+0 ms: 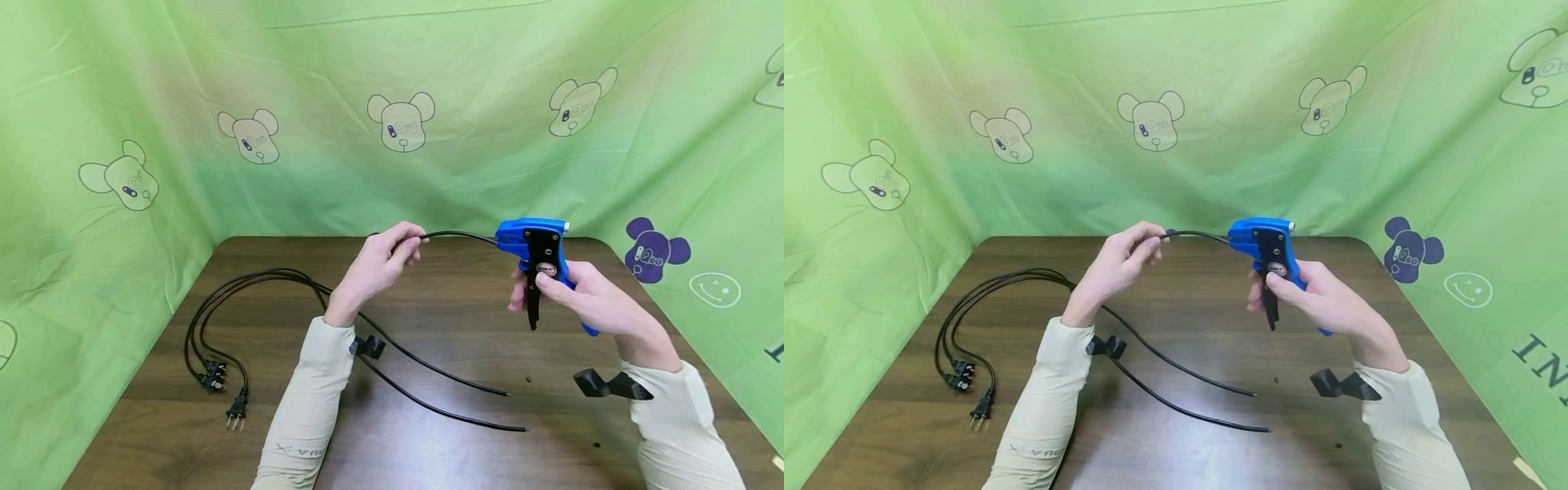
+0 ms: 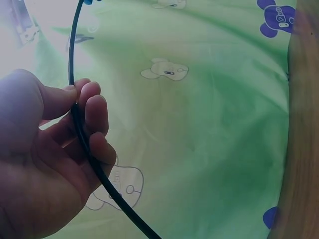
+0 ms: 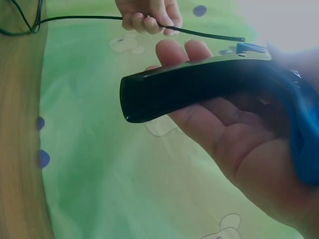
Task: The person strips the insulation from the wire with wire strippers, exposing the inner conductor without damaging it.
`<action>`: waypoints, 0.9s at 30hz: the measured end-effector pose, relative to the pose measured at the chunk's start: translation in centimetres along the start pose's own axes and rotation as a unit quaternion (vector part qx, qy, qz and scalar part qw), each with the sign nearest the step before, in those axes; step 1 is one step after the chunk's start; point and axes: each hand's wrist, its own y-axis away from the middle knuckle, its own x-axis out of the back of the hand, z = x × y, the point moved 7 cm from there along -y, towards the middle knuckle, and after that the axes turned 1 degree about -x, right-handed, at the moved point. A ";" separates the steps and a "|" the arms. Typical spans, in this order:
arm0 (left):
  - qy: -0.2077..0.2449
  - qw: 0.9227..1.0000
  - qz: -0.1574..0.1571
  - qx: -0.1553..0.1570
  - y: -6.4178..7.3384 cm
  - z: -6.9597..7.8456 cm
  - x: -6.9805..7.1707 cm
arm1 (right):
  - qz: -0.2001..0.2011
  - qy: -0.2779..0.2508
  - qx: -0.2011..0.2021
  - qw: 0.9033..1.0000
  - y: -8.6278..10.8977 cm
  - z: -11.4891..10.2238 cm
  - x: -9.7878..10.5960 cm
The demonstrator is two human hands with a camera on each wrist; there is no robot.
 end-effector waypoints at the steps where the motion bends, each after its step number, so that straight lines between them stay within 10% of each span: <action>1: 0.002 1.000 0.001 -0.002 0.0 0.1 0.0 | -0.002 -0.008 0.003 1.000 0.0 0.0 -0.1; 27: 0.041 0.999 -0.011 0.004 0.2 0.5 0.1 | -0.020 -0.143 0.031 0.989 -0.6 -0.1 -1.2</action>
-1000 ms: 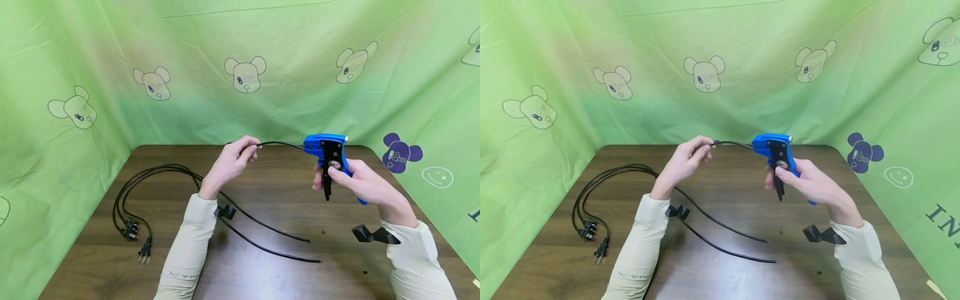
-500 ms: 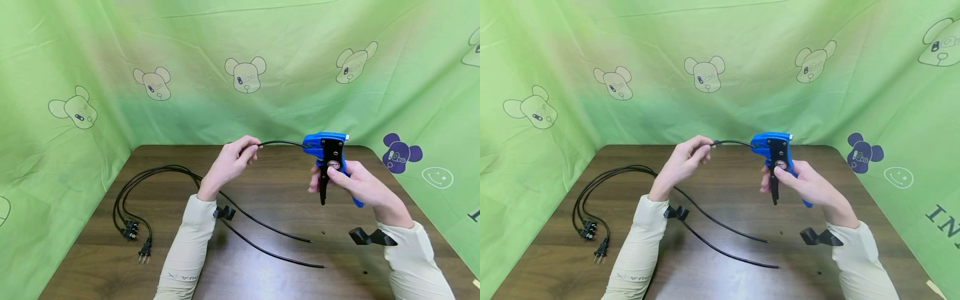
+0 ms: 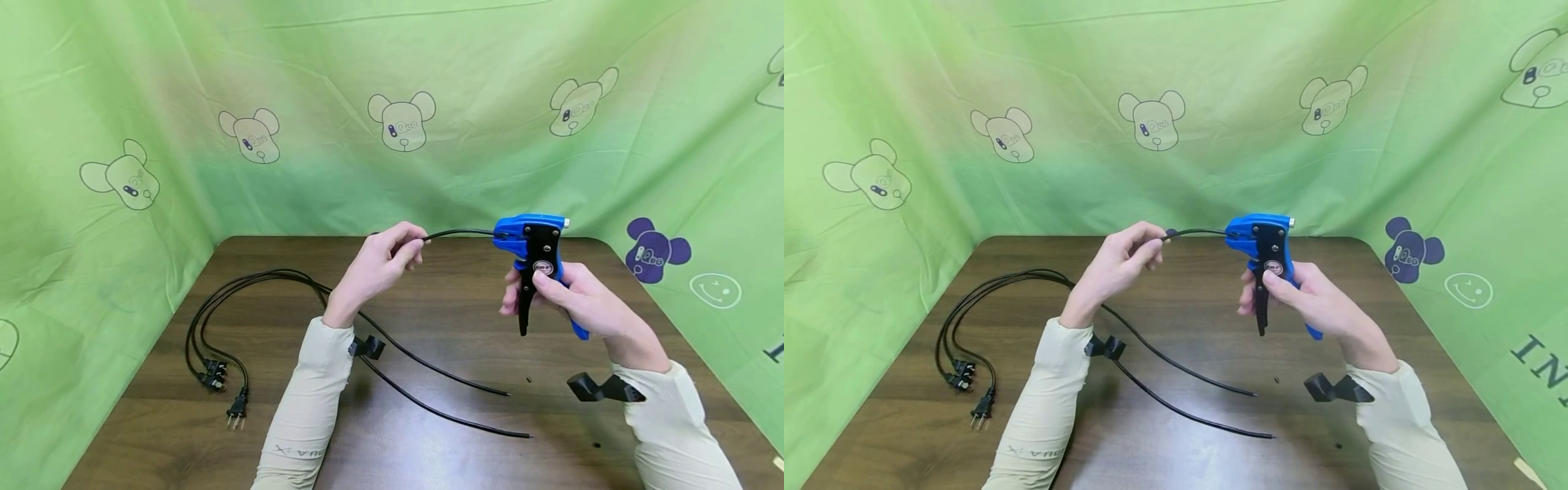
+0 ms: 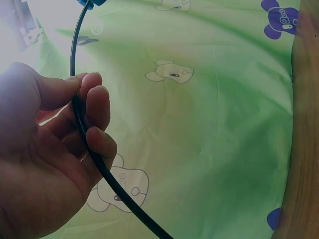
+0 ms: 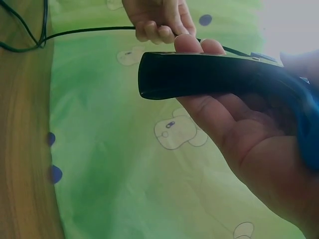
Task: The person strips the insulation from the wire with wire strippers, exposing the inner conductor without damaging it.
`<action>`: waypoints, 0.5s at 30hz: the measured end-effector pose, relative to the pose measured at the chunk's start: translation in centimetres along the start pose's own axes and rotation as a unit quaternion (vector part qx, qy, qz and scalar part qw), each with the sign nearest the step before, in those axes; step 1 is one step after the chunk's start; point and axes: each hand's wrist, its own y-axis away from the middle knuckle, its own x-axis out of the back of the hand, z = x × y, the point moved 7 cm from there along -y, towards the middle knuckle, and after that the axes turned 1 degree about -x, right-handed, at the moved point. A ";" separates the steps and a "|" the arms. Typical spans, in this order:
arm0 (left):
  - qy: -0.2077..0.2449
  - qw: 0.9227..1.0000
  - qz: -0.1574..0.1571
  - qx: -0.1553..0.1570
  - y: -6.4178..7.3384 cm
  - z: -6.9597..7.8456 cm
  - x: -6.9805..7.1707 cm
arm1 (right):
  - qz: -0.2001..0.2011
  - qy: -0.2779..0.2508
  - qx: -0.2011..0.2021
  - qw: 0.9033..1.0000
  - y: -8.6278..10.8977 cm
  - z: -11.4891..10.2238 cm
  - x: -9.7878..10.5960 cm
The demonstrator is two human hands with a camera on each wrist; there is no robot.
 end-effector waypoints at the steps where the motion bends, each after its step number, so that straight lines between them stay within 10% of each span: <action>1: 0.001 1.000 -0.002 0.001 0.0 0.0 0.0 | 0.001 0.002 -0.001 1.000 0.0 0.0 0.0; 15: 0.004 1.000 -0.017 -0.008 0.1 -0.1 -0.4 | -0.003 -0.005 0.003 1.000 0.0 0.0 -0.2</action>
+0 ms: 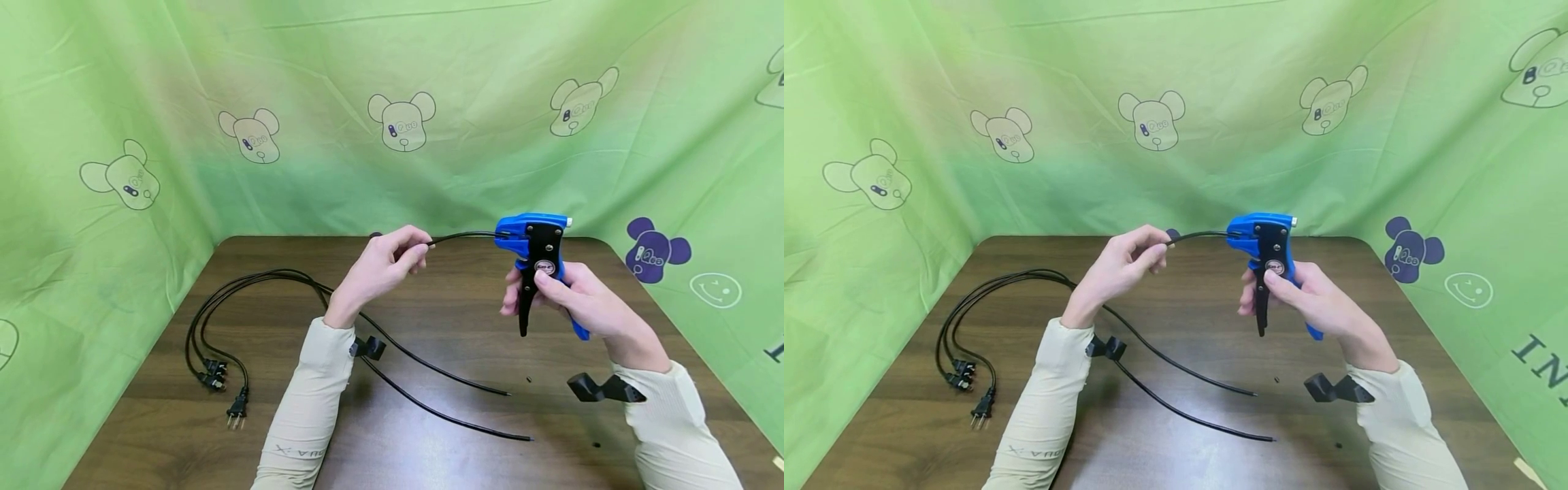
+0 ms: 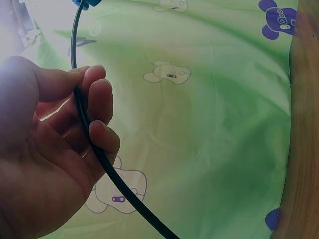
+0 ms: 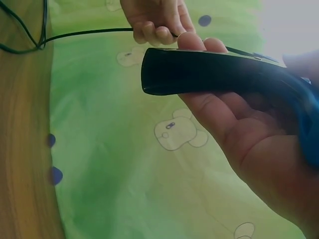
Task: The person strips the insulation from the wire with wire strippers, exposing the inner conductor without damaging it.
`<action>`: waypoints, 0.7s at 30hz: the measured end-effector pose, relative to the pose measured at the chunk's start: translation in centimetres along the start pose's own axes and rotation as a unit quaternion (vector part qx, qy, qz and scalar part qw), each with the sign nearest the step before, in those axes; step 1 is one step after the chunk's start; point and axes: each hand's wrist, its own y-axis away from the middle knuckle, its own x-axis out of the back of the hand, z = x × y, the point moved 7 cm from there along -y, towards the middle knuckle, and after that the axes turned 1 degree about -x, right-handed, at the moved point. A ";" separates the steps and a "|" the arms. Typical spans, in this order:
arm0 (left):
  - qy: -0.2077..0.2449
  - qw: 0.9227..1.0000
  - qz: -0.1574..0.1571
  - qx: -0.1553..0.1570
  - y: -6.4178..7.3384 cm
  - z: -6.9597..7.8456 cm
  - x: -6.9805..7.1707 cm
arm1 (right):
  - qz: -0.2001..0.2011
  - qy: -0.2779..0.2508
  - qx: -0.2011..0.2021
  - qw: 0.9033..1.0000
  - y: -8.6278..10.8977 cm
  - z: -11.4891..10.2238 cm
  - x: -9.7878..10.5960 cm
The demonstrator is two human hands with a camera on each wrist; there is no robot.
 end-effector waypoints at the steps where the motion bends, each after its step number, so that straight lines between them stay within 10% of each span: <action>1: 0.001 1.000 -0.002 -0.001 0.0 0.0 0.0 | 0.000 -0.001 0.001 1.000 0.0 0.0 0.0; 21: -0.019 1.000 -0.022 -0.007 0.2 0.0 -0.1 | 0.038 0.064 0.019 0.997 0.0 -0.2 -0.5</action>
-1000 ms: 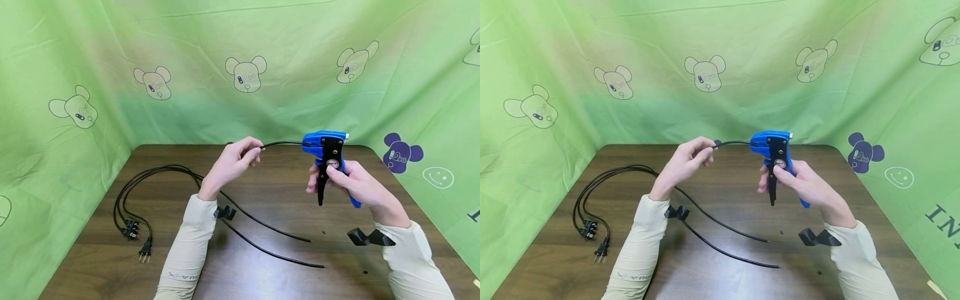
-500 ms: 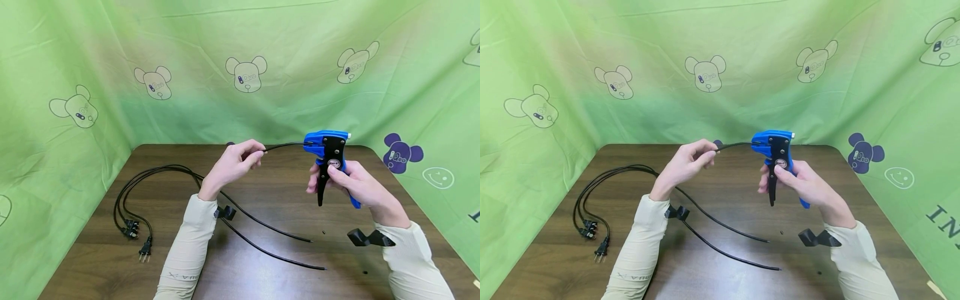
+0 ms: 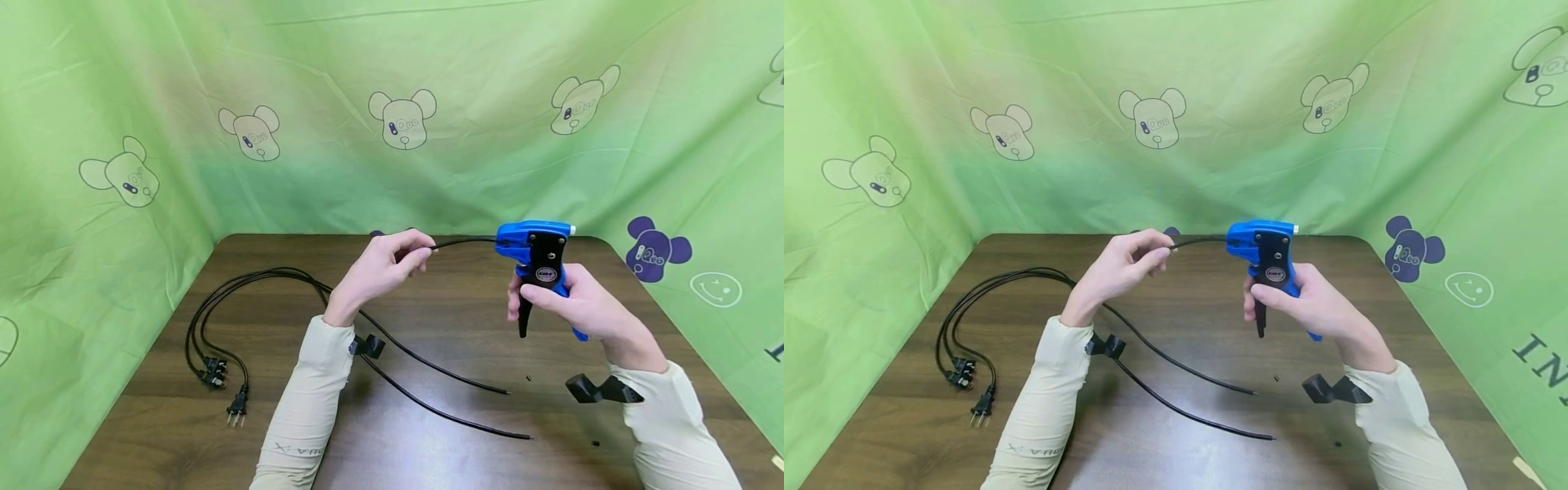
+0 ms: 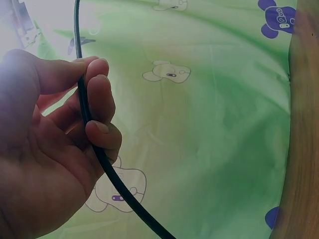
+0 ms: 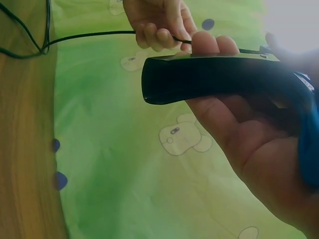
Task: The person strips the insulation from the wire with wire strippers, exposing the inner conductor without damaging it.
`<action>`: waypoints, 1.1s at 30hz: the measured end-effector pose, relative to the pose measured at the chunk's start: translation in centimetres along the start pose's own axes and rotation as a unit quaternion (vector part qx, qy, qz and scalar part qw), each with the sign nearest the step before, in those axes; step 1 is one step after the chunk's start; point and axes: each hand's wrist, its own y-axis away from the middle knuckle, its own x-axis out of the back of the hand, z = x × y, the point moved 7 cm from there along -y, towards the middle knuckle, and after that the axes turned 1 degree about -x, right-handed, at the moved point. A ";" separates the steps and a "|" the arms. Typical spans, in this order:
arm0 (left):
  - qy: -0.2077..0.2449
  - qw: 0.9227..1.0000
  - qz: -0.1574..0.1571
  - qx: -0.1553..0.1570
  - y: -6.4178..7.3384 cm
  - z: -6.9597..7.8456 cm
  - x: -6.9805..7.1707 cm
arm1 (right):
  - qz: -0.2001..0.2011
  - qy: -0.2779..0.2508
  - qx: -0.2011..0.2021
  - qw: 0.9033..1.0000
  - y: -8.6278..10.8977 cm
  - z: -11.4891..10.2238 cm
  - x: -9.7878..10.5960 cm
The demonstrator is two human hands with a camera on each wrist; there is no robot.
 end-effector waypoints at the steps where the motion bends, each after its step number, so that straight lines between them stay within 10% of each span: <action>1: -0.001 1.000 -0.001 0.000 0.0 0.0 0.0 | -0.001 0.000 0.001 1.000 0.0 0.0 -0.2; 33: 0.021 1.000 0.006 0.018 0.1 -0.2 0.7 | 0.034 0.044 -0.053 0.997 -0.3 0.9 0.2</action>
